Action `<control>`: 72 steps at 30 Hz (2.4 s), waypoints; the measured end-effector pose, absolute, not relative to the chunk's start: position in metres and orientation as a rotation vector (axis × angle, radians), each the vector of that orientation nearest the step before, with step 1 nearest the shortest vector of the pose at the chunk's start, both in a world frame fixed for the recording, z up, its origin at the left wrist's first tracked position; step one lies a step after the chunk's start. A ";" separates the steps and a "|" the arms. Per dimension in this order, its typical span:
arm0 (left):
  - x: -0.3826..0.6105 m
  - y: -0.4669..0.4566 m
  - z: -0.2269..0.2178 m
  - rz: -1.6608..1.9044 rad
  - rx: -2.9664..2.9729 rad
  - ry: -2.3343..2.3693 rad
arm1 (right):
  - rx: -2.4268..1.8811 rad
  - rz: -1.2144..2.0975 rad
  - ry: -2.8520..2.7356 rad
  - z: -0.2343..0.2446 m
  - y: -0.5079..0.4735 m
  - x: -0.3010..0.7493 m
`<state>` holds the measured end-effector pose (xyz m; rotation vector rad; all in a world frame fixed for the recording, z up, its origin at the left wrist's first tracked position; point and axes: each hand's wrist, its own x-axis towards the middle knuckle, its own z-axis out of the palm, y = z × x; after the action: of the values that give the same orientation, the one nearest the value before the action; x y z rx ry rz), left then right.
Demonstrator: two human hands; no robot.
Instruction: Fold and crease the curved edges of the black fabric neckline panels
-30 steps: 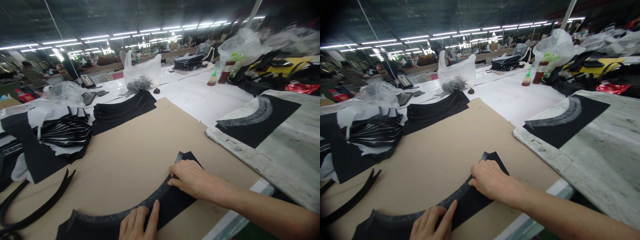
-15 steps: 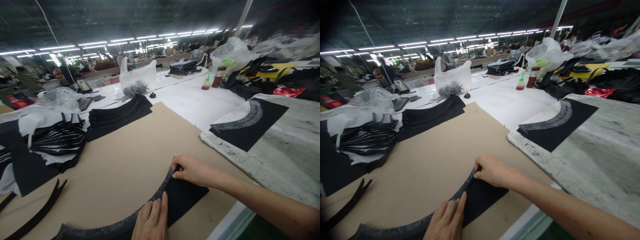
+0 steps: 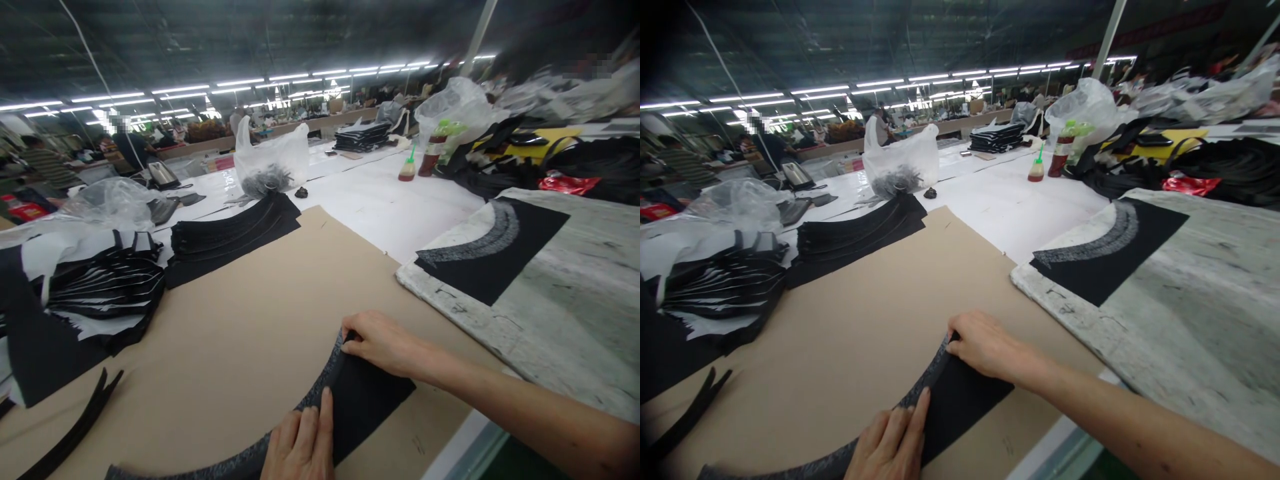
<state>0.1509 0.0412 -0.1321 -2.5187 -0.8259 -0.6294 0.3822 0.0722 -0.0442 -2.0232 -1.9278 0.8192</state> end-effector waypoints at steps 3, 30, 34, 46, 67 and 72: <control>0.152 0.041 -0.130 -0.676 -2.511 -0.850 | -2.019 0.802 -1.912 -0.049 0.071 0.382; 0.152 0.041 -0.132 -0.616 -2.450 -0.868 | -1.970 0.803 -1.791 -0.053 0.070 0.386; 0.152 0.040 -0.132 -0.605 -2.457 -0.864 | -2.000 0.765 -1.799 -0.057 0.072 0.387; 0.157 0.031 -0.127 -0.595 -2.612 -1.034 | -1.794 0.407 -2.091 -0.062 0.054 0.373; -0.090 0.053 -0.042 -0.897 -2.659 -1.854 | -1.428 0.749 -2.355 -0.034 0.080 0.147; -0.094 0.053 -0.051 -0.711 -2.765 -1.714 | -1.618 0.854 -2.341 -0.034 0.099 0.088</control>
<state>-0.0935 0.0533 -0.0515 -2.7649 -1.7138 -0.7113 0.0881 0.0994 -0.0343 -1.6178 -2.3412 0.8538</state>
